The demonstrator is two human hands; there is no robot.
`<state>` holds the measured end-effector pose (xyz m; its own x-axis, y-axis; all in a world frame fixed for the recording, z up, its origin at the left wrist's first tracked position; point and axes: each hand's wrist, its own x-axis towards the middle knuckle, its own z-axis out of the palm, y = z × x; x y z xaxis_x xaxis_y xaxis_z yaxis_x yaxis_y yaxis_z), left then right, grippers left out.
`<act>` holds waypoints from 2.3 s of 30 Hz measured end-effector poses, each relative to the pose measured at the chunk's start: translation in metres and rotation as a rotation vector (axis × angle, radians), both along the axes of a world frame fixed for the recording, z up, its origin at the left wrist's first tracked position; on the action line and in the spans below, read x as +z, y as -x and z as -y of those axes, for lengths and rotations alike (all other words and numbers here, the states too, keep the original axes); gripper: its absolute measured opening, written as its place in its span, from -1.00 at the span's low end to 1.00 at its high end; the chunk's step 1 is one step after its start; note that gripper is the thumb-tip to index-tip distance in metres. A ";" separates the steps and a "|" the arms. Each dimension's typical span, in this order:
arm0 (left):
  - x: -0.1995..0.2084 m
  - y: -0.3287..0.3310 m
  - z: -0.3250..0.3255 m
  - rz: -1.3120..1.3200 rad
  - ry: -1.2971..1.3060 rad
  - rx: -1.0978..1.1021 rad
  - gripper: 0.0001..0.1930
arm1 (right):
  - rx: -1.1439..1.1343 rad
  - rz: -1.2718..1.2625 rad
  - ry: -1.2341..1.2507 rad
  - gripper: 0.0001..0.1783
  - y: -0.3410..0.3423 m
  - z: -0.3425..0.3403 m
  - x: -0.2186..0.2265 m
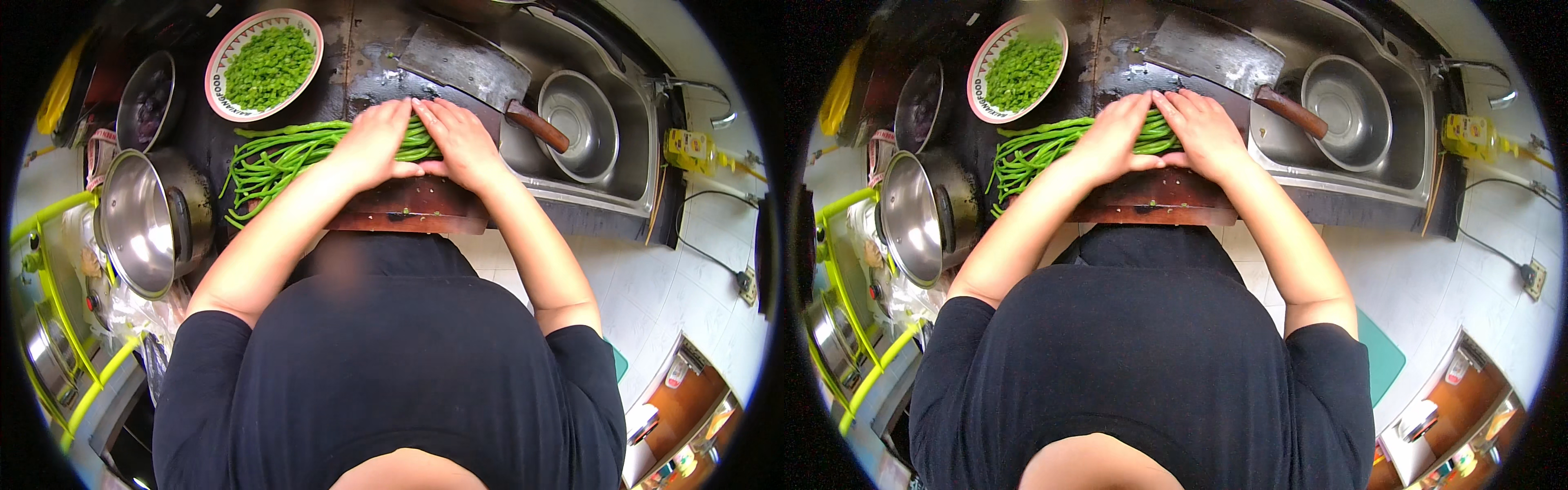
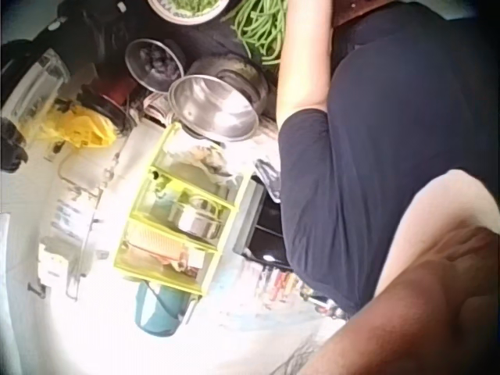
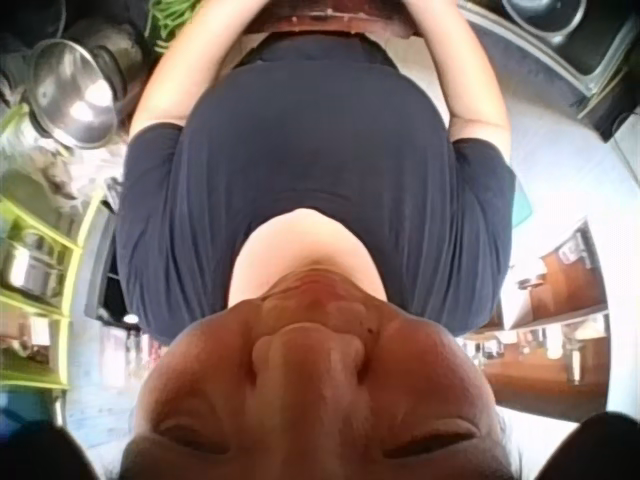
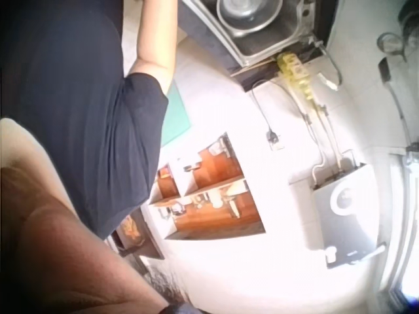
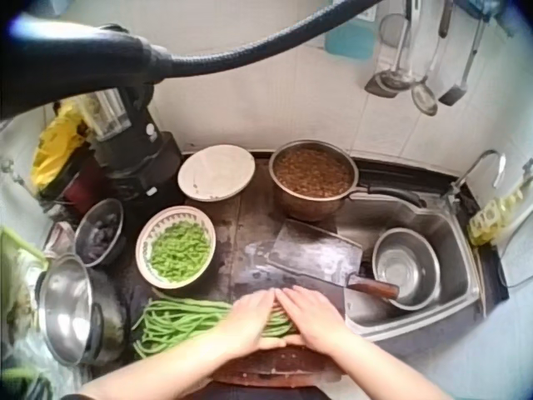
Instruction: The person chops green beans into small pieces on a wooden cutting board using a large cleaver. They repeatedly gather the beans into a pile, slice them, and transfer the chopped pieces into a nearby bowl.
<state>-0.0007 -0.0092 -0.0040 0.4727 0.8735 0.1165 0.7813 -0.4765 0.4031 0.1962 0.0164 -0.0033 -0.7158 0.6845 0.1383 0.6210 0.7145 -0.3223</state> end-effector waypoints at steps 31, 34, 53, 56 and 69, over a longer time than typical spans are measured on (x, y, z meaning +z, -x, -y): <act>0.039 0.087 0.074 -0.519 0.071 0.363 0.11 | -0.557 -0.072 0.181 -0.39 -0.110 0.007 0.053; 0.032 0.100 0.074 -0.485 0.057 0.310 0.00 | -0.551 -0.542 0.338 -0.47 -0.121 0.054 0.060; -0.010 0.119 0.086 -0.184 -0.107 0.229 -0.45 | -0.726 0.063 0.606 -0.69 0.117 0.178 0.100; -0.016 0.118 0.085 -0.202 -0.155 0.212 -0.49 | -0.711 0.137 0.555 -0.68 0.129 0.178 0.103; -0.031 0.118 0.083 -0.258 -0.284 0.160 -0.72 | -0.775 0.276 0.781 -0.61 0.148 0.147 0.111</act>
